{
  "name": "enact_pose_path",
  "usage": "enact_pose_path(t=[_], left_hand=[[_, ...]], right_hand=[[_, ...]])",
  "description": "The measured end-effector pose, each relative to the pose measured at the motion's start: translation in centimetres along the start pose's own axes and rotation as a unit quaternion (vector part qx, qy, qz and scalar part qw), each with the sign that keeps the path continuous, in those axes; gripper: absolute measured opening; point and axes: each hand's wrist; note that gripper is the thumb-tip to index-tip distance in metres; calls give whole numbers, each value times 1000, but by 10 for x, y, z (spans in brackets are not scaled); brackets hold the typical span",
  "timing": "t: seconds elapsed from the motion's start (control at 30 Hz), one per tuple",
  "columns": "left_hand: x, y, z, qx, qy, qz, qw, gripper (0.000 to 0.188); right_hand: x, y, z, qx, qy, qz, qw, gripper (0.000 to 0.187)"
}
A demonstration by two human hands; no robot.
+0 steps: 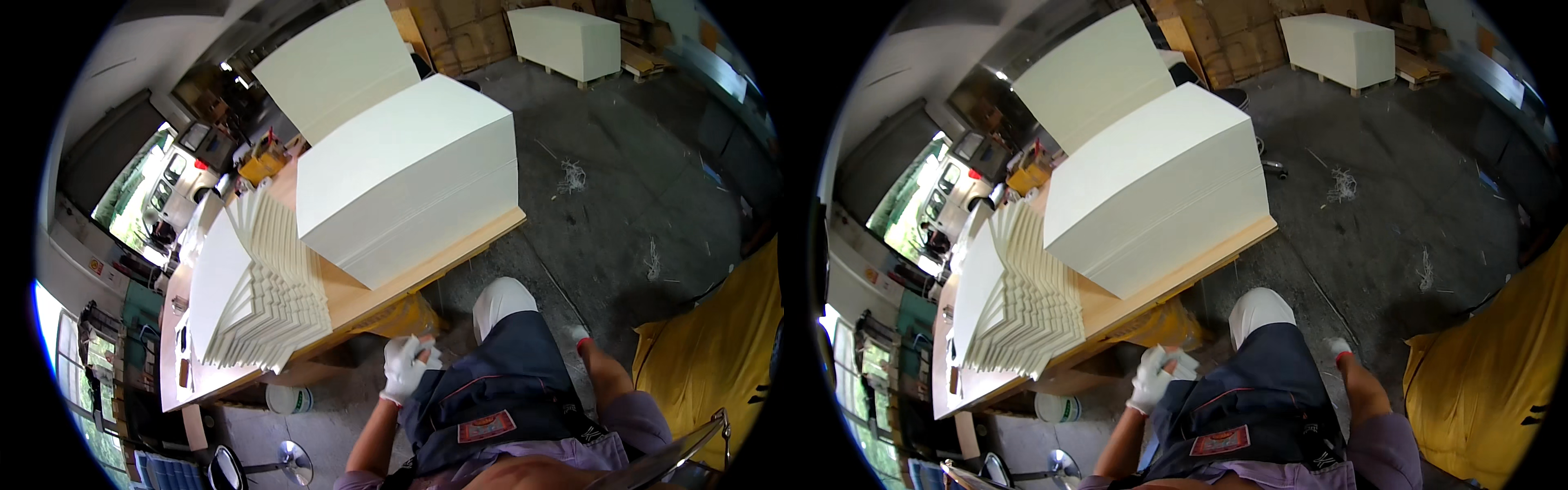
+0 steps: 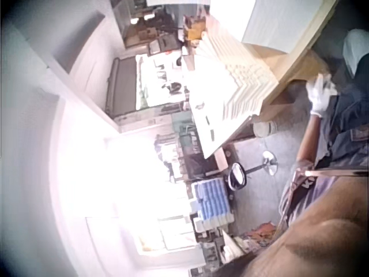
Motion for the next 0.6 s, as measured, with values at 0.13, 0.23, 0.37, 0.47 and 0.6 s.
enact_pose_path(t=[0.13, 0.23, 0.37, 0.47, 0.6], left_hand=[[-138, -52, -38, -75, 194, 2, 978, 32], [-208, -88, -57, -163, 320, -104, 927, 33], [-281, -107, -131, -208, 408, -159, 875, 36], [-309, -117, -207, -171, 376, -223, 883, 32], [-333, -126, -276, -37, 260, -308, 914, 34]], right_hand=[[-26, -129, -12, -170, 5, -44, 984, 28], [25, -280, -28, -259, 43, -453, 852, 32], [130, -481, 18, -314, -95, -669, 667, 37], [184, -580, 54, -346, -143, -628, 683, 41], [222, -633, 53, -381, -50, -359, 851, 65]])
Point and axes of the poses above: each hand's wrist, its own z-axis away from the middle knuckle, its own y-axis out of the palm, x = y × z, and after that the axes turned 5 degrees about -y, right-handed
